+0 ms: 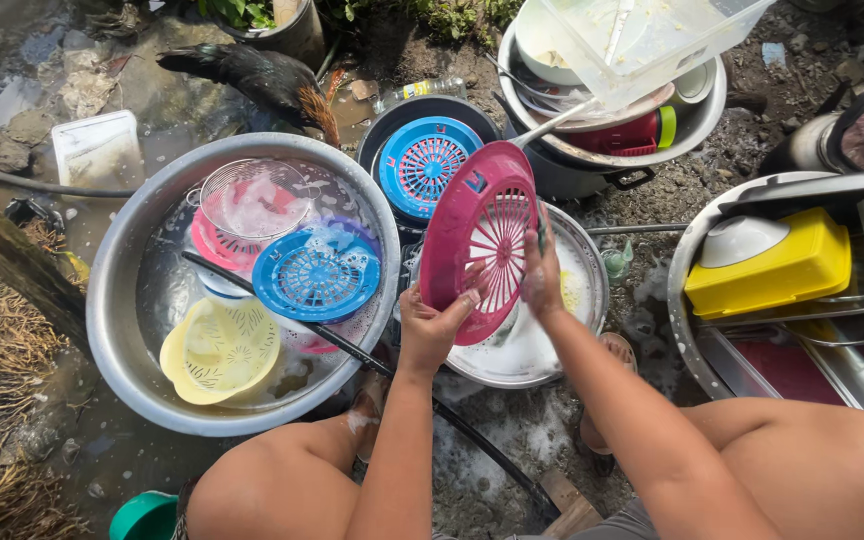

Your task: The person washes several plastic basket covers and grids by hand in a basin of soapy water using a sponge.

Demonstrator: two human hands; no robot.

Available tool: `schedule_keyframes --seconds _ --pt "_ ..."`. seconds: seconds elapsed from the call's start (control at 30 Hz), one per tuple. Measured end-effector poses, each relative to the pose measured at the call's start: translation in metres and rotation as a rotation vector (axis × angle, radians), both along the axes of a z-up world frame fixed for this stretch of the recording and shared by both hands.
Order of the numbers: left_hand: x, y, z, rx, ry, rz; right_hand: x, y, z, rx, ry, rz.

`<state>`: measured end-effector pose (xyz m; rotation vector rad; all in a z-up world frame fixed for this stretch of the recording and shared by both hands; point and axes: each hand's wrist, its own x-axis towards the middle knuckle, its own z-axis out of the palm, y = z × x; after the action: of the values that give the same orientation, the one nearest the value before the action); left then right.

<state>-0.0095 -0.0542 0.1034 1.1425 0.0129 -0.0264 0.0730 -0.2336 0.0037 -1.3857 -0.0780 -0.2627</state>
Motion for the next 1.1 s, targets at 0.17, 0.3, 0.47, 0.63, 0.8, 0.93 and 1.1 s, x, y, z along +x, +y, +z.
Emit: schedule_keyframes --seconds 0.17,0.3,0.47,0.63,0.8,0.93,1.1 --pt "0.007 -0.019 -0.015 0.024 0.012 0.164 -0.071 0.071 -0.023 -0.161 0.033 0.016" --pt "-0.006 -0.025 -0.009 0.552 -0.082 -0.028 -0.025 0.054 -0.036 0.083 0.33 0.016" --pt "0.007 0.002 -0.009 1.042 -0.319 0.227 0.017 0.006 -0.004 0.293 0.2 0.013" --pt "0.08 0.088 -0.095 1.42 0.026 0.567 -0.018 -0.001 0.009 0.089 0.279 0.04" --pt "0.106 0.124 -0.154 1.728 0.622 0.105 -0.041 -0.009 0.003 -0.076 0.627 -0.061" --pt "0.155 0.103 -0.151 1.657 0.454 0.135 -0.035 -0.003 0.007 -0.474 0.578 0.084" --pt "0.252 0.083 -0.207 1.826 0.193 0.0 -0.025 0.02 -0.019 -1.308 0.411 0.353"
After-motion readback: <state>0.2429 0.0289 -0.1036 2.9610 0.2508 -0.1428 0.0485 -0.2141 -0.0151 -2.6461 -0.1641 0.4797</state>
